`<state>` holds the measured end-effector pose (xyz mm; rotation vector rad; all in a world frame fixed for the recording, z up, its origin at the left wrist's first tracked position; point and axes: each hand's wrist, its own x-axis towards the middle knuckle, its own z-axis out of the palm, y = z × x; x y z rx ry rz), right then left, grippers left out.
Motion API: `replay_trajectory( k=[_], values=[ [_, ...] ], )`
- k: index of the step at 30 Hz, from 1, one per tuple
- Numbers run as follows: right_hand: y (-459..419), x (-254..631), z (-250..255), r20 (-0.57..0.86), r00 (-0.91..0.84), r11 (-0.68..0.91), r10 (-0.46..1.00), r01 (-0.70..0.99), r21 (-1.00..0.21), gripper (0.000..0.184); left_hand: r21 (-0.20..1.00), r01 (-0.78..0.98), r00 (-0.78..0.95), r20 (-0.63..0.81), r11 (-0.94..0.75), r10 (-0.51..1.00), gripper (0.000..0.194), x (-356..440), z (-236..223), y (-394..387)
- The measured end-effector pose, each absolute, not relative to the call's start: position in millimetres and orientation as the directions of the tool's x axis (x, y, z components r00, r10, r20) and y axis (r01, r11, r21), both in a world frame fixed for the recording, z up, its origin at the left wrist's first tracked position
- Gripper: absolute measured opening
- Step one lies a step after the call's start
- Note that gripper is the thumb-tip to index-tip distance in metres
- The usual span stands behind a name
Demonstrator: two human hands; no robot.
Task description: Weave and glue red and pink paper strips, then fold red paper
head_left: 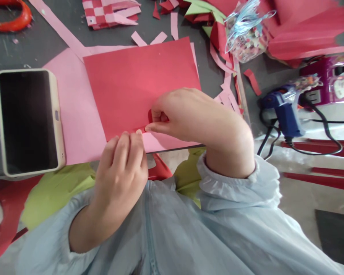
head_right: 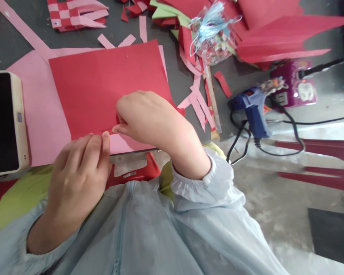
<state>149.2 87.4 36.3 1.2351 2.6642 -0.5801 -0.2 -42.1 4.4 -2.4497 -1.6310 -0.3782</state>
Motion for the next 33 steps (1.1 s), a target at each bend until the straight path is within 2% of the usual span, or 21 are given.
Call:
replay_trajectory(
  k=[3,5,11,16,23,28,33],
  values=[
    [89,150,35,-0.315,-0.656,0.592,0.686,0.755,-0.282,0.024,-0.193,0.884,0.467,0.318,-0.426,0.825,0.035,1,3,-38],
    [91,152,36,-0.33,-0.653,0.582,0.682,0.757,-0.297,0.025,-0.222,0.877,0.478,0.328,-0.425,0.815,0.033,0,3,-37],
    [93,169,48,-0.426,-0.525,0.462,0.737,0.851,-0.25,0.017,-0.207,0.877,0.478,0.295,-0.433,0.827,0.041,-3,3,-37],
    [96,185,47,-0.405,-0.462,0.408,0.789,0.887,-0.218,0.021,-0.198,0.883,0.467,0.269,-0.426,0.842,0.046,-2,3,-38],
    [98,187,44,-0.402,-0.452,0.398,0.796,0.892,-0.216,0.027,-0.211,0.897,0.437,0.294,-0.389,0.85,0.045,4,0,-36],
    [96,185,43,-0.391,-0.445,0.39,0.805,0.895,-0.216,0.025,-0.222,0.895,0.436,0.258,-0.386,0.862,0.051,5,0,-36],
    [97,184,44,-0.404,-0.448,0.388,0.797,0.894,-0.224,0.023,-0.18,0.905,0.418,0.22,-0.385,0.881,0.056,4,1,-37]
  ],
)
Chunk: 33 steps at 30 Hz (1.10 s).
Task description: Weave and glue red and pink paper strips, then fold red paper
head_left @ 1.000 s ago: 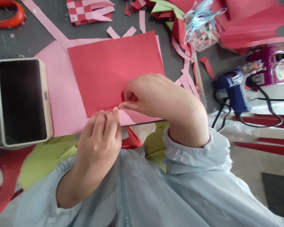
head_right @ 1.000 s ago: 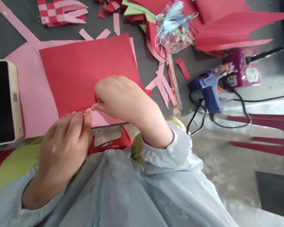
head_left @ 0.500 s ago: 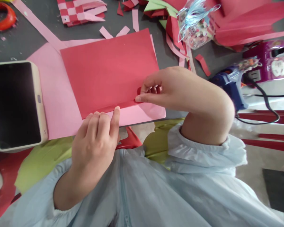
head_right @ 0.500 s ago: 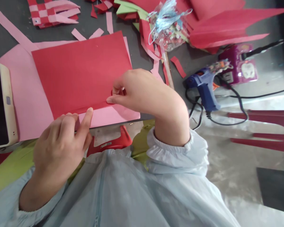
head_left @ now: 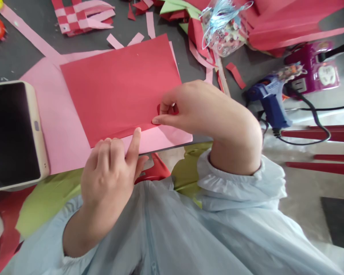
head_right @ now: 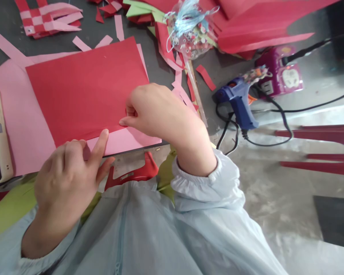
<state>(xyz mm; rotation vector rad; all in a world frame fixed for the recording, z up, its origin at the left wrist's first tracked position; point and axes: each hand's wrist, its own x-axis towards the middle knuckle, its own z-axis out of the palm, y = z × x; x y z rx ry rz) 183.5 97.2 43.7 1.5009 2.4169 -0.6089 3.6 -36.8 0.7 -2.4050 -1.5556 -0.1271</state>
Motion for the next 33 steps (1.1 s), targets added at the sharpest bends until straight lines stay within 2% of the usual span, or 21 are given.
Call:
replay_trajectory(
  k=[3,10,21,24,29,33],
  values=[
    [99,183,44,-0.403,-0.454,0.39,0.795,0.891,-0.234,0.023,-0.207,0.9,0.423,0.196,-0.384,0.885,0.058,5,0,-37],
    [100,183,43,-0.395,-0.454,0.387,0.799,0.89,-0.241,0.019,-0.262,0.9,0.411,0.238,-0.349,0.88,0.057,11,-3,-34],
    [98,186,39,-0.317,-0.511,0.437,0.799,0.855,-0.278,0.016,-0.144,0.879,0.476,0.318,-0.455,0.82,0.055,25,-13,-26],
    [98,186,38,-0.32,-0.507,0.43,0.8,0.857,-0.282,0.017,-0.151,0.875,0.483,0.345,-0.46,0.805,0.053,29,-16,-24],
    [101,196,42,-0.362,-0.485,0.407,0.796,0.872,-0.272,0.024,-0.088,0.882,0.458,0.392,-0.463,0.798,0.051,32,-22,-23],
    [104,211,43,-0.362,-0.435,0.362,0.824,0.897,-0.254,0.027,-0.155,0.888,0.456,0.406,-0.432,0.792,0.043,35,-22,-20]
  ],
)
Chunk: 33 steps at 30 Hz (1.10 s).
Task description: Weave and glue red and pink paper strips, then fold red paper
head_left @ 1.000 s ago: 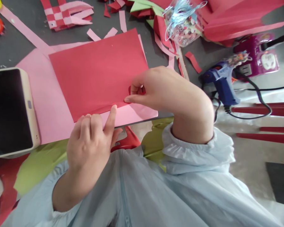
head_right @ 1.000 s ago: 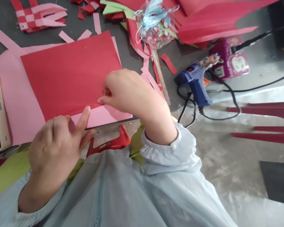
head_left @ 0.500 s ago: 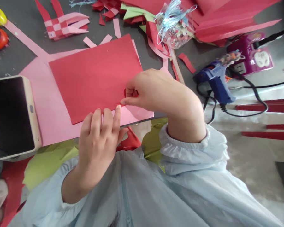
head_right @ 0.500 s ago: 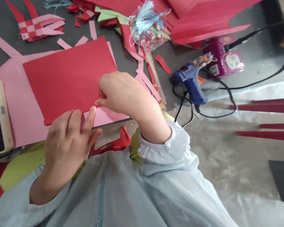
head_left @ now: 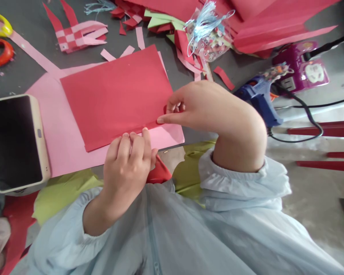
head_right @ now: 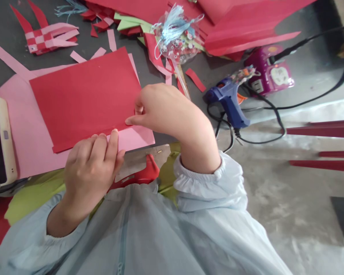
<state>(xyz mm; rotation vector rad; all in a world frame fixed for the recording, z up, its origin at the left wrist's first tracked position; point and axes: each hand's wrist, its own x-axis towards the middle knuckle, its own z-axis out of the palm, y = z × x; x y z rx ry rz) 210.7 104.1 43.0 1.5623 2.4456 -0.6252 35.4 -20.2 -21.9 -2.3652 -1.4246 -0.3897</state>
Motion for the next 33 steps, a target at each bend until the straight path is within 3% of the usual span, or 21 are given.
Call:
replay_trajectory(
  k=[7,15,23,29,33],
  values=[
    [102,216,42,-0.328,-0.415,0.355,0.849,0.906,-0.228,0.02,-0.221,0.884,0.467,0.387,-0.412,0.795,0.041,39,-15,-14],
    [106,215,41,-0.336,-0.454,0.392,0.825,0.889,-0.238,0.02,-0.083,0.897,0.436,0.335,-0.435,0.835,0.044,39,-15,-10],
    [103,215,38,-0.321,-0.448,0.392,0.835,0.892,-0.226,0.017,-0.249,0.869,0.493,0.351,-0.428,0.796,0.047,42,-11,-6],
    [104,217,44,-0.332,-0.422,0.363,0.844,0.904,-0.227,0.019,-0.118,0.898,0.438,0.321,-0.423,0.84,0.047,43,-17,-7],
    [104,223,51,-0.365,-0.37,0.31,0.854,0.927,-0.214,0.022,-0.187,0.904,0.427,0.376,-0.383,0.823,0.047,45,-21,-10]
  ],
)
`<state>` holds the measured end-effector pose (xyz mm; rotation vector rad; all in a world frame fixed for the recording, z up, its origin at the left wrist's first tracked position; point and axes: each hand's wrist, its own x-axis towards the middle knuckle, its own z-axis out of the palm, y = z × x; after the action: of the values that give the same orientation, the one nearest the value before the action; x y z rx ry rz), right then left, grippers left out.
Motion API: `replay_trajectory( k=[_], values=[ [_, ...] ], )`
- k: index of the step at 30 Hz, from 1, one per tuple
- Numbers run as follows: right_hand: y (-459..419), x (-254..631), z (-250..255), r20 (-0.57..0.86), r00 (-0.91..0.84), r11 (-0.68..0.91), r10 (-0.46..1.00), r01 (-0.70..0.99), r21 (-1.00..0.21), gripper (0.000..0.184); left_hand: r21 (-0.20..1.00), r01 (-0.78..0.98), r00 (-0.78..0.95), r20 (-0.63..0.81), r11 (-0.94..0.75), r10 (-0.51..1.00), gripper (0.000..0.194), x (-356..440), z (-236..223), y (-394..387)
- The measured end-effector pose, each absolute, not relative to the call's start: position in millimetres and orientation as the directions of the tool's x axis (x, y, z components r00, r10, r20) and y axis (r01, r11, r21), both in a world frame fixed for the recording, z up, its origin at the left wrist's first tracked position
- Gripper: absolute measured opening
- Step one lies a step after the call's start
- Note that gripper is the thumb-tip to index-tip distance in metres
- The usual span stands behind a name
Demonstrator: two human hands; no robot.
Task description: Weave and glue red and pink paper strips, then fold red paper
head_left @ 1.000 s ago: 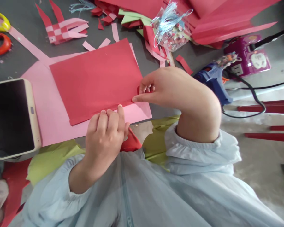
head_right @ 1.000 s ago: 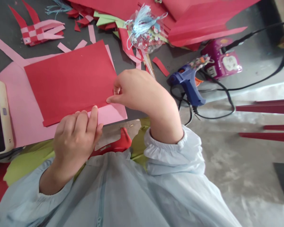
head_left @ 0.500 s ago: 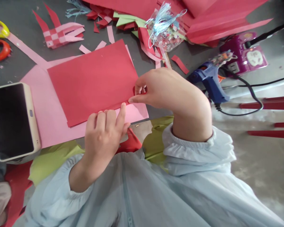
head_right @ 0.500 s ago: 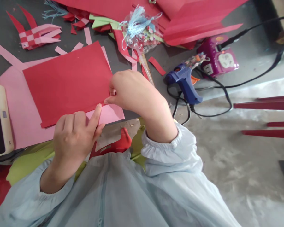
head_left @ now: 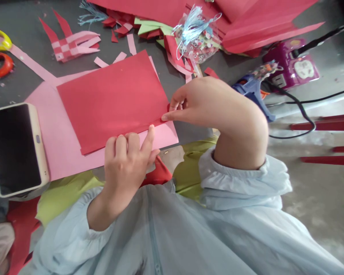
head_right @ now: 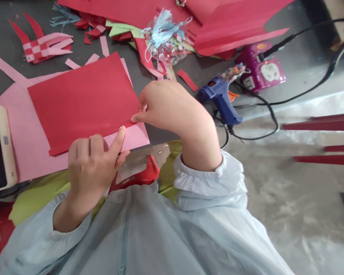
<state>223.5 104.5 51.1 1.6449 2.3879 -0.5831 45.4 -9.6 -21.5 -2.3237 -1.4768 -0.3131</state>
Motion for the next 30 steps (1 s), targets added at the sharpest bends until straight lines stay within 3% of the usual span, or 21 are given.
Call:
replay_trajectory(
  k=[10,14,18,24,30],
  values=[
    [104,223,40,-0.322,-0.424,0.352,0.847,0.9,-0.259,0.02,-0.087,0.901,0.412,0.478,-0.425,0.775,0.055,57,-32,-13],
    [104,222,42,-0.34,-0.432,0.352,0.836,0.895,-0.273,0.019,-0.11,0.888,0.443,0.463,-0.446,0.767,0.047,57,-30,-9],
    [106,227,46,-0.371,-0.42,0.337,0.828,0.902,-0.269,0.021,-0.045,0.893,0.423,0.424,-0.448,0.801,0.039,57,-31,-7],
    [110,234,42,-0.37,-0.418,0.329,0.83,0.901,-0.282,0.019,-0.196,0.878,0.474,0.472,-0.436,0.743,0.039,58,-29,-5],
    [109,231,40,-0.352,-0.412,0.318,0.84,0.901,-0.296,0.016,-0.241,0.868,0.495,0.469,-0.433,0.732,0.042,57,-28,-3]
  ],
)
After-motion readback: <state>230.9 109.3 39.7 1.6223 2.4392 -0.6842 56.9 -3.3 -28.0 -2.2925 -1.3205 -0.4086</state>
